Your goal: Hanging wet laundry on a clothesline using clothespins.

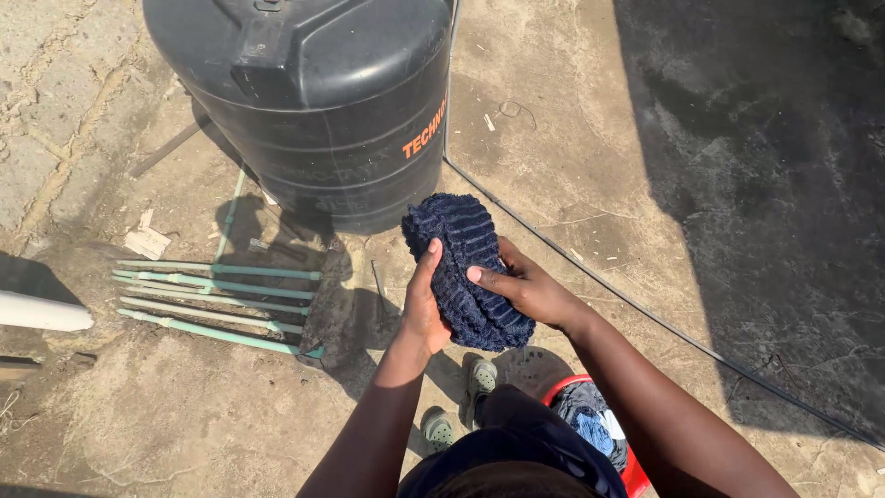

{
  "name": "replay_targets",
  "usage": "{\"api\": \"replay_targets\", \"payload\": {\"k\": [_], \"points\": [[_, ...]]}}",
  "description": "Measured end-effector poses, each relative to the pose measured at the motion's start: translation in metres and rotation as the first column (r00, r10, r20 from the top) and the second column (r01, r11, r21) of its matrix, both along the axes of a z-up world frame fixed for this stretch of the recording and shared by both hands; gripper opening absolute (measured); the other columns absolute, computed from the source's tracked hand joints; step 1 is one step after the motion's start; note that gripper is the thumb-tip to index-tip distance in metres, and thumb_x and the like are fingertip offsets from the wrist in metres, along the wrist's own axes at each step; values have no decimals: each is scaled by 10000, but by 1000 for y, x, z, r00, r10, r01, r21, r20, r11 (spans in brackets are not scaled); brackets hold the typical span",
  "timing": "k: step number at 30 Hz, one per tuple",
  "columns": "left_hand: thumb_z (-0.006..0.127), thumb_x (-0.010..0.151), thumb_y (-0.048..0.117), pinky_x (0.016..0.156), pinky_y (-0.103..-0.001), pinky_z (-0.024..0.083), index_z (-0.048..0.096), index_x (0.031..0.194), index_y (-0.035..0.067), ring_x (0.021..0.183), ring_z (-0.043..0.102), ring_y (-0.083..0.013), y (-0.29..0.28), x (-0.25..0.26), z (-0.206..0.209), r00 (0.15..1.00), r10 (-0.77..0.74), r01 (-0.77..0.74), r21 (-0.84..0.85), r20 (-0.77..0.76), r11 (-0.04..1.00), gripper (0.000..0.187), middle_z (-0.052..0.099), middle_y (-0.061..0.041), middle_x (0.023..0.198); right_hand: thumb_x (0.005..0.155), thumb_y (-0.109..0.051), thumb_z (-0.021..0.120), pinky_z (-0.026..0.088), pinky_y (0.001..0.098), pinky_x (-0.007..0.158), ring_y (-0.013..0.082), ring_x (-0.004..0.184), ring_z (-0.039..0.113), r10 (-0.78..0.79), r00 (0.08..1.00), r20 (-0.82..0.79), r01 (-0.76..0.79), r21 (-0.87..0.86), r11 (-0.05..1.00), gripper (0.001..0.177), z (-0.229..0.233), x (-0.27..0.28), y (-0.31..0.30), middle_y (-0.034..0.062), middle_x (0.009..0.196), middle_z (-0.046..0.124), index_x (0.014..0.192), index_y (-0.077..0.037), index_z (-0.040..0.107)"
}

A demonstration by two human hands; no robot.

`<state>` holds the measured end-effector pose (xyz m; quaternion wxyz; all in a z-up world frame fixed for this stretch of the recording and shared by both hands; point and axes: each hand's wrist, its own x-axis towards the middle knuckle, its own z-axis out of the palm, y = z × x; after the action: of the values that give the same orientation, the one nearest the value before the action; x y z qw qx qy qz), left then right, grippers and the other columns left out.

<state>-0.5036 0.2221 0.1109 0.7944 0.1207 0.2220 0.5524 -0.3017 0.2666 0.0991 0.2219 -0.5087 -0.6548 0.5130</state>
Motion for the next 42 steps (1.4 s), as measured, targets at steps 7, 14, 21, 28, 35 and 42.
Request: {"api": "replay_targets", "payload": {"k": [7,14,21,28,35,42], "points": [[528,921,677,1118,-446,457,392,1575,81,1384,525,-224,67,-32,4,945,148,-149,16,-292,989,896,511,-133,1534,896,-441,698,445,335,1056,161,1169,627,20,938,-346,-87,-180,980,613,22,-66,88,120,1275,710,1323,-4,645],[730,867,443,1079,-375,371,434,1549,145,1389,459,-164,161,-38,31,800,214,-272,-20,-561,962,801,508,-75,1545,984,-245,691,479,293,947,128,1071,621,81,949,-305,-22,195,981,380,63,-107,190,78,1198,707,1278,-5,679],[770,864,237,815,-388,595,664,1223,95,955,707,-184,237,-42,63,835,423,-423,81,-351,902,400,732,-11,1045,997,-301,606,497,298,1006,118,1155,608,211,883,-419,-181,112,977,486,65,-89,319,67,1287,661,1412,-48,581],[774,913,288,857,-331,577,664,1204,53,969,707,-135,306,-59,47,805,498,-494,101,-322,863,390,721,-22,1062,1064,-338,504,416,345,1086,199,1332,524,307,946,-99,-275,252,928,514,74,-131,342,117,1429,549,1478,-35,484],[771,878,234,785,-371,593,680,1145,84,900,716,-168,370,-111,66,795,563,-569,42,-225,821,319,721,-31,999,989,-354,596,470,315,1031,159,1207,615,419,892,-170,-394,165,904,490,92,-184,430,74,1305,647,1361,-37,630],[754,843,261,679,-399,622,690,1072,62,768,738,-222,468,-224,89,750,646,-653,2,-142,757,311,734,-73,892,912,-171,733,535,247,864,76,936,682,293,931,-217,-234,261,936,312,96,-278,552,-5,1002,755,1184,-19,706]]}}
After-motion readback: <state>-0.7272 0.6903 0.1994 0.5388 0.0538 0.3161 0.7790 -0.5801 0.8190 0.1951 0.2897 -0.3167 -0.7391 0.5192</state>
